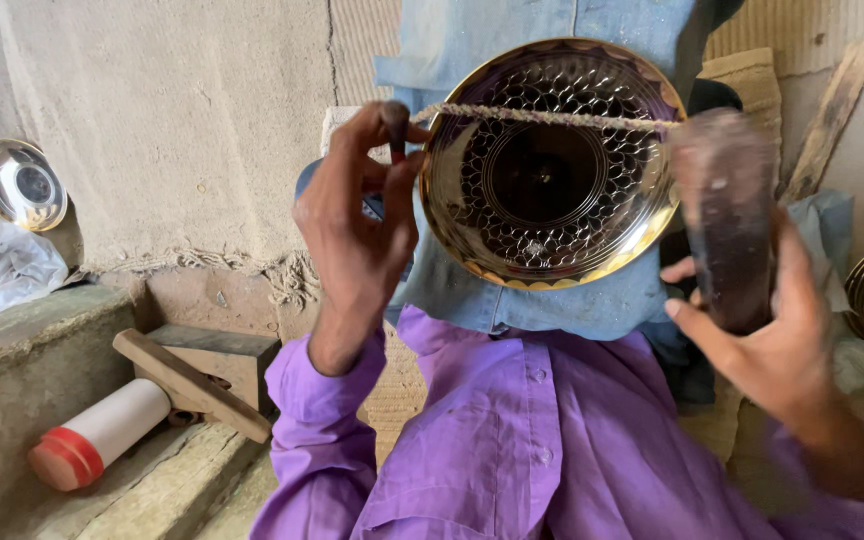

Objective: The person sits on the floor with a brass plate held on a cloth-covered form on their lap, holding a small punch against the plate's surface and striking it with a wooden mallet to hammer a decorative pattern into the metal. They then set the finished plate aside, stack completed plates, and wrap a stack in paper.

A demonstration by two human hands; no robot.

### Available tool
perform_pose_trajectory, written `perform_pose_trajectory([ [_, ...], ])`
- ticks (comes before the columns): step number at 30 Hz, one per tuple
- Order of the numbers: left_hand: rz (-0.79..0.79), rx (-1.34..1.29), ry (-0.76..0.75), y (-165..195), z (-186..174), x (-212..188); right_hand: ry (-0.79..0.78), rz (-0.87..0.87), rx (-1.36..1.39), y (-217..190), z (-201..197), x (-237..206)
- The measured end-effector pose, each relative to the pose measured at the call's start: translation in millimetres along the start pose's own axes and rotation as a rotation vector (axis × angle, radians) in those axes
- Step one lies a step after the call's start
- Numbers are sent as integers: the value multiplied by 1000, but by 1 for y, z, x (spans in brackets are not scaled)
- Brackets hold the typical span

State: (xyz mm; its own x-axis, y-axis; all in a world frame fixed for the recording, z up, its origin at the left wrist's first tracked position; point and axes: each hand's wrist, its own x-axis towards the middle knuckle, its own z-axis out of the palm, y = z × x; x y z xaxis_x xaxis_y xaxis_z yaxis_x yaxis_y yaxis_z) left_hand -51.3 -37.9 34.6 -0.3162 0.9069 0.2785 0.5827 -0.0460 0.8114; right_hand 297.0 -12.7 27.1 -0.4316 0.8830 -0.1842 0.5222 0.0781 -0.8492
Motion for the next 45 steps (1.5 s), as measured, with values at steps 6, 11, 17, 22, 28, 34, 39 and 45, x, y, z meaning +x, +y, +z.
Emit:
perform_pose_trajectory([
  [6,-12,296,-80,-9,2,16,-10,66,489,-4,39,-37],
  [11,53,440,-45,-4,9,7,-92,174,504,-34,46,-40],
  [17,-118,290,-25,26,11,-43,-20,88,440,-45,26,-5],
  [22,-294,174,-68,30,6,-53,28,-11,491,-25,18,12],
  [28,-142,-137,-55,38,0,-41,392,-239,322,48,35,4],
  [34,-312,-527,-312,34,61,-30,426,-83,224,124,52,-17],
  [39,-278,-510,-345,29,78,-28,300,44,292,116,13,-25],
  [45,-214,-473,-403,29,76,-28,240,-75,181,61,-41,-9],
])
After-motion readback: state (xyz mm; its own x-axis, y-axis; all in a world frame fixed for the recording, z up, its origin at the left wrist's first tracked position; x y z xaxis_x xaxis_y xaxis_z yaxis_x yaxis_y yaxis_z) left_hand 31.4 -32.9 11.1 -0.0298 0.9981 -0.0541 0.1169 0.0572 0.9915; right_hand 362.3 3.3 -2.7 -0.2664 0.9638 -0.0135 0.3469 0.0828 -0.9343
